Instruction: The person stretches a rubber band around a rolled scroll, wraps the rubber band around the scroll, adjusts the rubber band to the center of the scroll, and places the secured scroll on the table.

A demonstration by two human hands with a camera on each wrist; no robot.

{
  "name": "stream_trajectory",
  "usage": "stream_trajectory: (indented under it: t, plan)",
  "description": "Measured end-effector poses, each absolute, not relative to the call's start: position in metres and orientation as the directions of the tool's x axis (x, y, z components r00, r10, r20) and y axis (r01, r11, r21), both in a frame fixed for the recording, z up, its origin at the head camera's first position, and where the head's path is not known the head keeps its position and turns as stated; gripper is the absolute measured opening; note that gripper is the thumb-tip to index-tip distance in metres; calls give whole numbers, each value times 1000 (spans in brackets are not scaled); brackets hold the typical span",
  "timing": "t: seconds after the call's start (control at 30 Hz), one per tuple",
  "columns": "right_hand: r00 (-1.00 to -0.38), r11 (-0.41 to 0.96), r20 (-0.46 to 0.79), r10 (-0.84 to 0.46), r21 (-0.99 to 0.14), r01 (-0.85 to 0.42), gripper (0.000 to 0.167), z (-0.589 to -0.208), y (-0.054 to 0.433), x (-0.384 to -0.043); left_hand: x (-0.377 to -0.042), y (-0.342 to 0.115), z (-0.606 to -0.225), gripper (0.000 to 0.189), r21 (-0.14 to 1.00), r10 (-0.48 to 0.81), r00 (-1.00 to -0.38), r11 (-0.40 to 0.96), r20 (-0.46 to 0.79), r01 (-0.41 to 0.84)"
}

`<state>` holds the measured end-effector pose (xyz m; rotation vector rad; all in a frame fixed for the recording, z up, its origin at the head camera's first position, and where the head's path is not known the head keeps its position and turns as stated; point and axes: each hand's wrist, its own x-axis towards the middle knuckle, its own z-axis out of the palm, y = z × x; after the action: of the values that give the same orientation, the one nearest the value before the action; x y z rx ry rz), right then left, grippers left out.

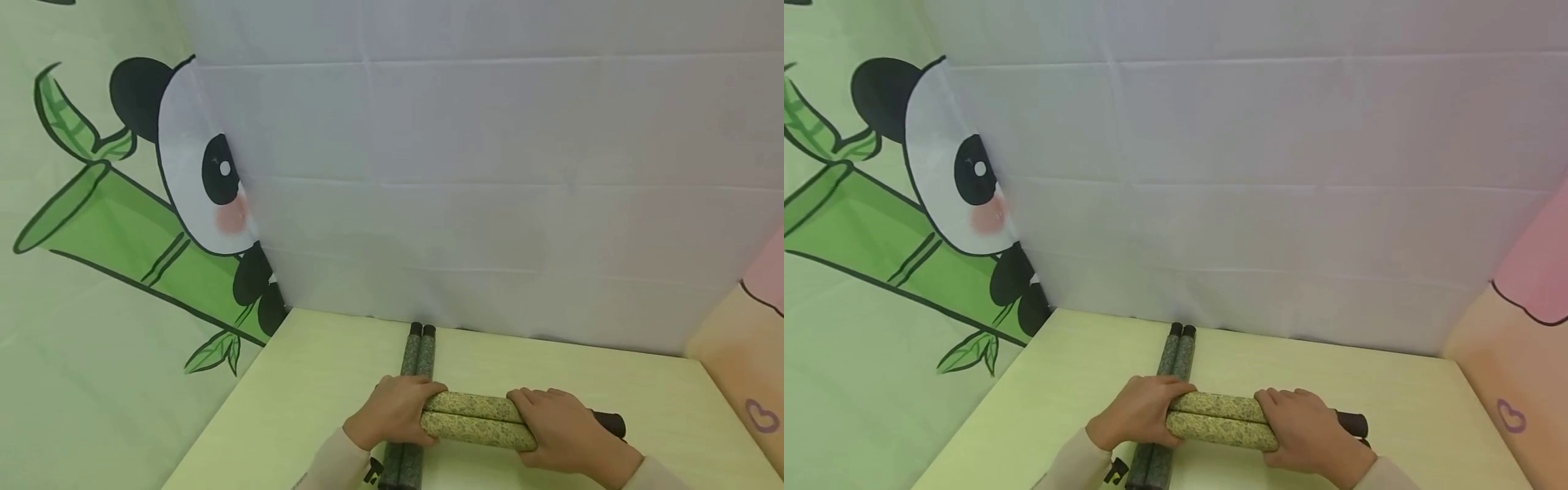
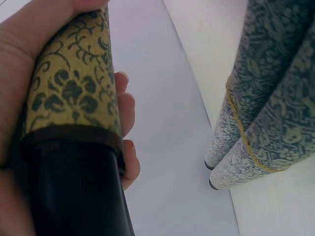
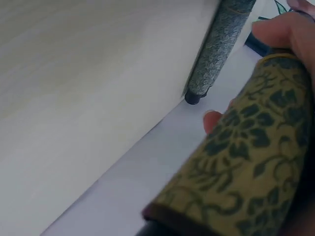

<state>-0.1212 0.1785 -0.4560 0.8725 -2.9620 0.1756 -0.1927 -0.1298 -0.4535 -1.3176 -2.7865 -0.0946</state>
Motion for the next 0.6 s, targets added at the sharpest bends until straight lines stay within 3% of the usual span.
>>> stream_trajectory:
  t: [0.33, 0.6]
  plan:
    - [-857, 862, 128, -499, -28, -506, 101, -456, 195, -113, -193, -136, -448, 81, 53, 766, -639, 637, 71, 769]
    - [-847, 853, 127, -516, -11, -521, 73, -461, 195, -121, -193, -132, -451, 80, 49, 763, -639, 638, 93, 769]
